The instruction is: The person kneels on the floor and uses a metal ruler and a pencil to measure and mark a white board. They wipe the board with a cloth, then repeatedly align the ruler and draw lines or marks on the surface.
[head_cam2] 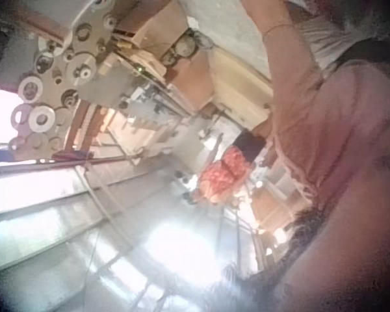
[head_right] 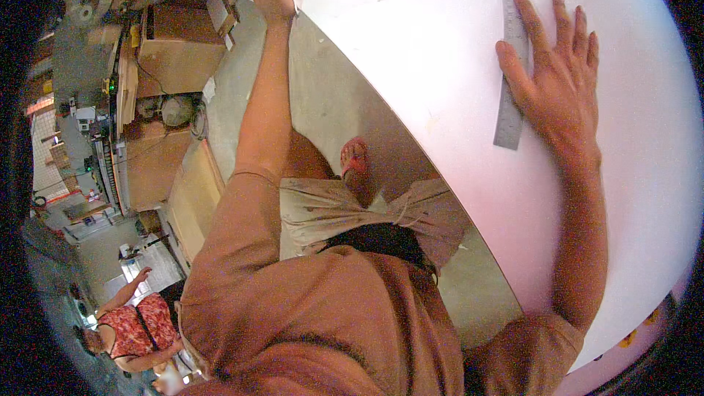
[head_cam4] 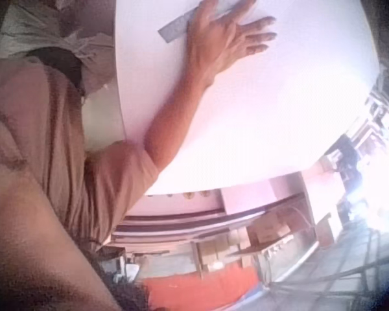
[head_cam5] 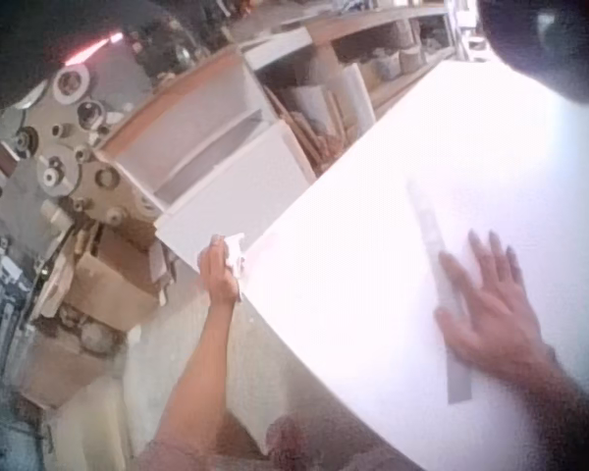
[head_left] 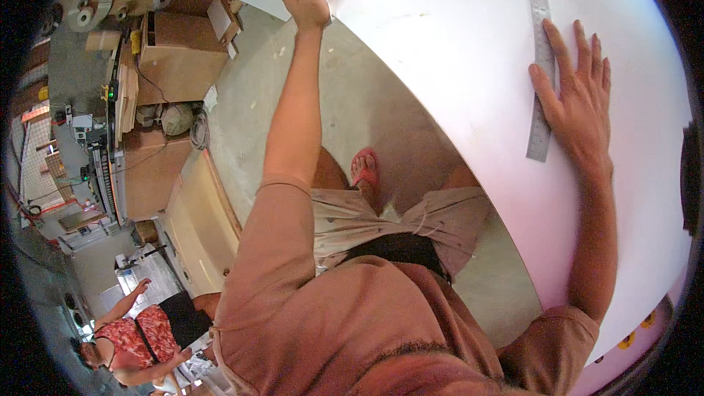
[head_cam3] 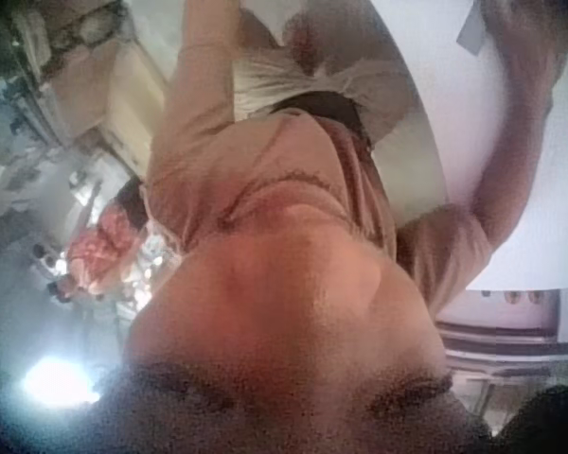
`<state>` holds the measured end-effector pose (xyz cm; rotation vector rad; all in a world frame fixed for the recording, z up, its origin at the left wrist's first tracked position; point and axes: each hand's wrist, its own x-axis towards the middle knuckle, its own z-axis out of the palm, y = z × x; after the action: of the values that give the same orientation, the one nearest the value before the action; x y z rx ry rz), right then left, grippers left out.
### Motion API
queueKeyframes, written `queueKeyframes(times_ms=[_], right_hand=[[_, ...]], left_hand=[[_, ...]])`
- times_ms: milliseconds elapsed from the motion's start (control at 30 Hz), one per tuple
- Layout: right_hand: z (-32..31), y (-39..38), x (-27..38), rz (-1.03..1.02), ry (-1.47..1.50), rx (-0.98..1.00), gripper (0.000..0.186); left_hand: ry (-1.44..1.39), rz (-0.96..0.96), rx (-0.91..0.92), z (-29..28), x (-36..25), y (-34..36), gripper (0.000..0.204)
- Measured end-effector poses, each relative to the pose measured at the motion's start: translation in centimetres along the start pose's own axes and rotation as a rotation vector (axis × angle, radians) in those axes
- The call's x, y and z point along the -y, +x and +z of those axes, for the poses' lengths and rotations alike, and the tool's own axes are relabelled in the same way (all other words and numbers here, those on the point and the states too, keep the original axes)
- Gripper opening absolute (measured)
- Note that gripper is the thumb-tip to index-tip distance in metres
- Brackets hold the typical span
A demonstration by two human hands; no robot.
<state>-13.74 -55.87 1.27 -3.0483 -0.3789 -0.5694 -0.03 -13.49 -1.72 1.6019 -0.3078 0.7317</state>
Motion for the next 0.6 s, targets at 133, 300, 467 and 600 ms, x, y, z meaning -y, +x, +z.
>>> queueKeyframes(times_ms=[133,300,467,600], right_hand=[[0.0,-0.1,0.2,0.028,0.015,-0.010,0.065],[1.3,-0.4,-0.1,0.039,-0.058,-0.066,0.063],[2.2,-0.3,-0.3,0.072,-0.141,0.008,0.068],[2.0,-0.3,-0.3,0.064,-0.104,-0.001,0.067]], left_hand=[[0.156,0.034,-0.027,1.2,-1.7,-1.5,0.046],[0.634,0.658,-0.057,4.4,-3.6,-8.2,0.039],[0.437,0.487,0.083,9.2,-9.6,-13.6,0.039],[0.306,0.357,0.167,11.7,-13.7,-16.9,0.052]])
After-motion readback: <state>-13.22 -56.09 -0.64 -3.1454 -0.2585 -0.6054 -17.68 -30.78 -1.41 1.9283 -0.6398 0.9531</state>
